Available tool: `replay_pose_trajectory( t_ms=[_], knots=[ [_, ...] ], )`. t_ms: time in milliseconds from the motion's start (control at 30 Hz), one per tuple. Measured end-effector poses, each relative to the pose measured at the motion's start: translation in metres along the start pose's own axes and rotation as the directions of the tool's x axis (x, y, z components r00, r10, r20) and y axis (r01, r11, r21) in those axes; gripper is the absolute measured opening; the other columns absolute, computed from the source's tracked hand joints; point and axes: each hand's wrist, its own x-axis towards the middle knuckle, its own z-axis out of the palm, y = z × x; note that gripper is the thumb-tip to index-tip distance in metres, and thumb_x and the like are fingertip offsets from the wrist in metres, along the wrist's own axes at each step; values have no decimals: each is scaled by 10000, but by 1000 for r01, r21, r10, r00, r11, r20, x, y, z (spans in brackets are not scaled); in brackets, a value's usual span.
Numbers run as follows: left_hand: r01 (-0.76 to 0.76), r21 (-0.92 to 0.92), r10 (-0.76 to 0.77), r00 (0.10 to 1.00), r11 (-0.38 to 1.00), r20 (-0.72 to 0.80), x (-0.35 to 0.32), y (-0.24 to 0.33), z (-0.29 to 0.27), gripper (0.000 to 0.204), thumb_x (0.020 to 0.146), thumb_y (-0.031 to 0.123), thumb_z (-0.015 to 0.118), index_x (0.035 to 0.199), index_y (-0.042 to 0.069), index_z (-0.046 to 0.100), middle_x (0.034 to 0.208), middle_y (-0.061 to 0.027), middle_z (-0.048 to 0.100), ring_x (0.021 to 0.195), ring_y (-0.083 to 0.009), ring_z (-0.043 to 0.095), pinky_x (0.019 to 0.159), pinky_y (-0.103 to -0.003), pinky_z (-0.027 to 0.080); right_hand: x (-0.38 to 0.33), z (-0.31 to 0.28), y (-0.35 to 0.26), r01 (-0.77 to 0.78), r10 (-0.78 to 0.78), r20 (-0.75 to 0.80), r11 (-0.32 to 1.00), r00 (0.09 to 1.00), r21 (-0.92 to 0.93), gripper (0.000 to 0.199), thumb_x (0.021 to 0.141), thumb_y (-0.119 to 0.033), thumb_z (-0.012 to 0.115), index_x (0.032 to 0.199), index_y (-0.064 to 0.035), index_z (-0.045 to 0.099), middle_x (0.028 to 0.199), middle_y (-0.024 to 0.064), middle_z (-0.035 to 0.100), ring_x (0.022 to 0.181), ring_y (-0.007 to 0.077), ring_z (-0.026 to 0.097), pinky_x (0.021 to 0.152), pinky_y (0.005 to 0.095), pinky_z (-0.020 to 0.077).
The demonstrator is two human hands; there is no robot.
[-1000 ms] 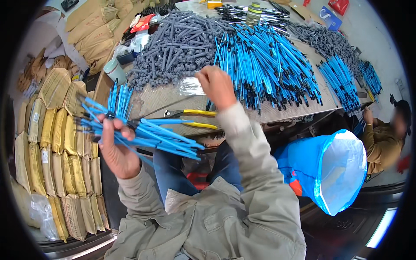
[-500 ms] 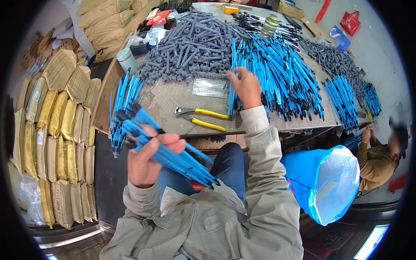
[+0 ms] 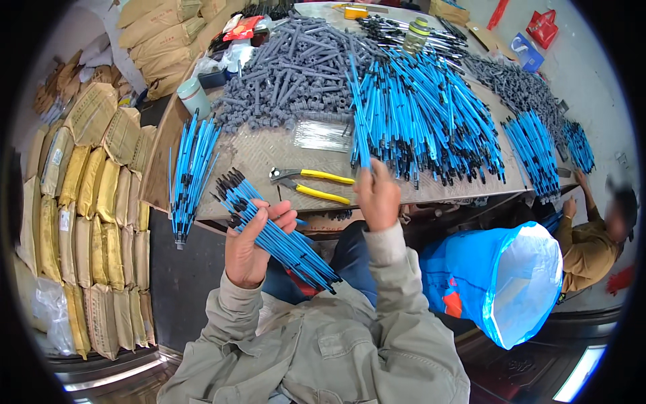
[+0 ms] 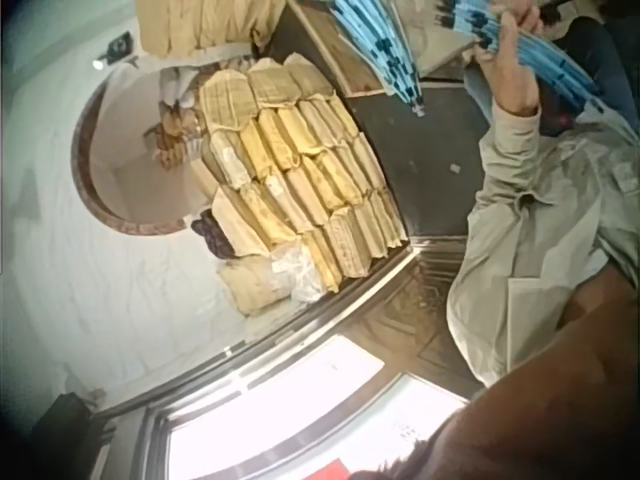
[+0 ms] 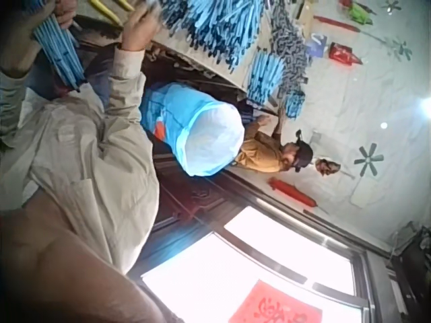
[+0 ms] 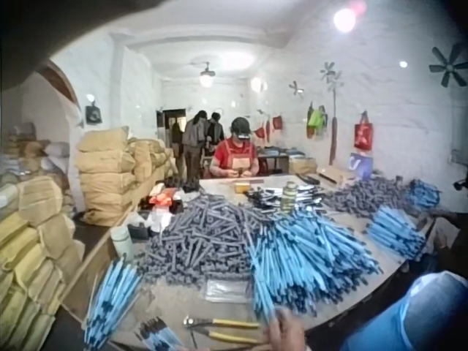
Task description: The person tightens an umbrella hub assembly using pliers, then gathers umbrella ribs from the table, threads a wire through their ends, and fits them into a plastic umbrella hub.
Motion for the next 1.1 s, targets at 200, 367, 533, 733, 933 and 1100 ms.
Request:
replay_pose_trajectory(
  t_ms=[200, 367, 533, 733, 933, 1100],
  knots=[
    [1, 77, 6, 996, 997, -85, 5, 2, -9, 205, 900, 143, 559, 1085, 62, 524, 1077, -204, 604, 967, -300, 614, 830, -434, 514, -57, -36, -21, -211, 174, 120, 785, 977, 582, 335, 940, -102, 446, 1252, 9, 492, 852, 76, 630, 546, 66, 532, 465, 205, 409],
    [-4, 22, 6, 998, 1000, -66, 18, 0, -3, 231, 898, 158, 566, 1106, 69, 520, 1074, -200, 606, 957, -291, 618, 829, -432, 512, -17, -12, -19, -335, 269, 248, 351, 931, 875, 362, 934, -88, 460, 1277, 28, 463, 999, 116, 620, 729, 100, 583, 622, 206, 473],
    [-58, -8, 57, 995, 998, -85, 21, 9, -3, 259, 888, 171, 585, 1121, 77, 522, 1098, -199, 598, 971, -284, 612, 826, -419, 511, 28, 33, -24, -360, 211, 311, 258, 927, 897, 349, 933, -73, 453, 1260, 47, 469, 1061, 146, 608, 862, 168, 618, 777, 269, 513],
    [-169, -47, 159, 974, 984, -163, 22, 31, -4, 288, 866, 168, 614, 1125, 79, 527, 1091, -197, 600, 977, -286, 609, 812, -404, 516, 28, 37, -58, -281, 82, 269, 304, 960, 910, 328, 939, -67, 439, 1236, 63, 486, 1086, 165, 596, 913, 189, 613, 828, 298, 503],
    [-224, -4, 220, 962, 975, -161, 36, 50, -10, 310, 895, 168, 577, 1174, 56, 502, 1141, -187, 575, 1034, -284, 581, 857, -418, 501, -58, -9, -61, 236, -311, 81, 843, 947, 483, 259, 913, -12, 431, 1121, 60, 568, 1039, 198, 606, 822, 218, 628, 735, 296, 501],
    [-256, -29, 252, 962, 966, -104, 49, 47, -8, 272, 884, 179, 593, 1117, 46, 551, 1010, -150, 625, 888, -256, 634, 771, -386, 535, -101, -26, -59, 391, -456, 137, 856, 879, 339, 246, 881, 32, 454, 1086, 61, 585, 994, 210, 615, 782, 235, 635, 724, 302, 501]
  ],
)
